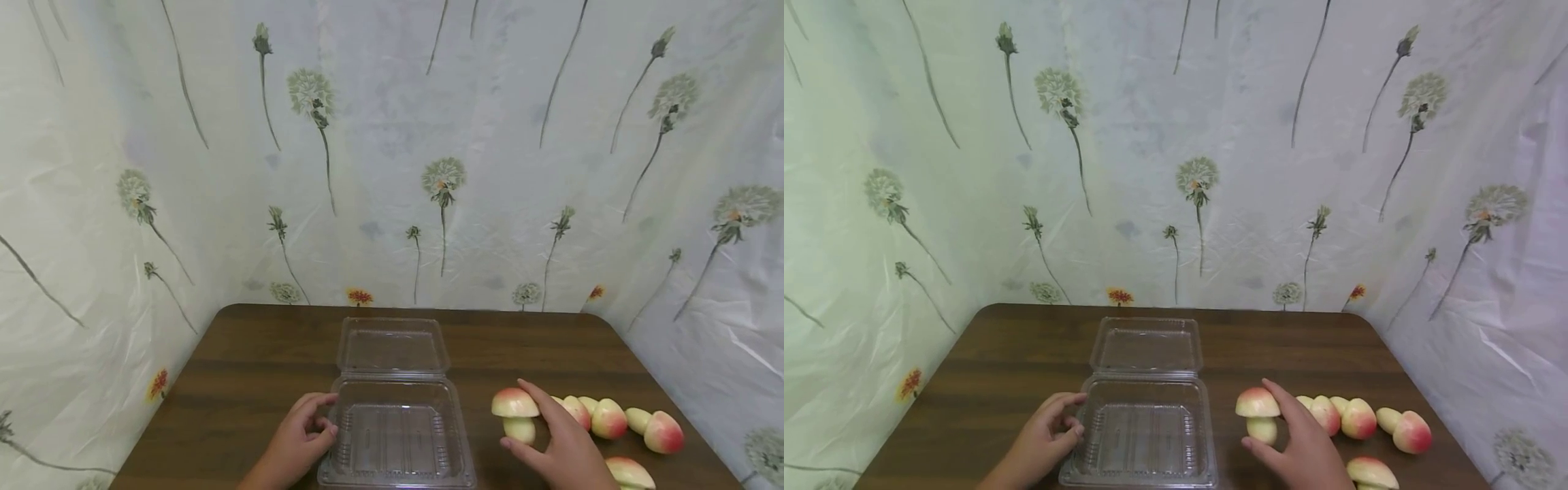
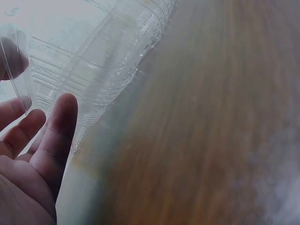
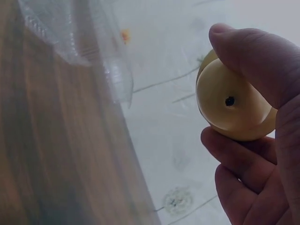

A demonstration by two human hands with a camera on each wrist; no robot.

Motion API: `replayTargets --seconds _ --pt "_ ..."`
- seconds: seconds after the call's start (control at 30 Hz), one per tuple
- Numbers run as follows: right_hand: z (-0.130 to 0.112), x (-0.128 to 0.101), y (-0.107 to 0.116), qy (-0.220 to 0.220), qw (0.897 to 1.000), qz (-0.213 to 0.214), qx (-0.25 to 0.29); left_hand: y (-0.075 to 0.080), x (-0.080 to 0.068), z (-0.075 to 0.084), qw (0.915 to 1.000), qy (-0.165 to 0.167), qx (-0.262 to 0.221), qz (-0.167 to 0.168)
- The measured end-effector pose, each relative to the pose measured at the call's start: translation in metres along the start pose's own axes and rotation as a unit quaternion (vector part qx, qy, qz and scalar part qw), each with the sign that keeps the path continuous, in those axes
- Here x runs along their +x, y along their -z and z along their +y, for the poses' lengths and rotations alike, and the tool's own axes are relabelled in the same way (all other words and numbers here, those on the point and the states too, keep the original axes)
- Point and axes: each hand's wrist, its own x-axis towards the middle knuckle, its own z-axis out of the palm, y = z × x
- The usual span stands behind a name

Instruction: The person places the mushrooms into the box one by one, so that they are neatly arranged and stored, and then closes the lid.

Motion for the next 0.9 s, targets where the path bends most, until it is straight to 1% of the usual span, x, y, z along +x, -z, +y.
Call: replayTargets --seconds 0.17,0.5,0.9 --pt "-0.006 0.004 -0.001 -0.007 1.000 -0.019 0.020 0.002 -0.001 0.000 1.0000 0.006 -0.001 -0.001" --pt "-0.013 0.008 -0.002 0.005 1.000 -0.006 0.012 0.002 0.000 0.005 0.9998 0.019 0.000 -0.003" --pt "-0.026 0.013 -0.003 0.008 0.999 -0.025 0.043 0.001 -0.001 0.005 0.9997 0.024 0.002 -0.003"
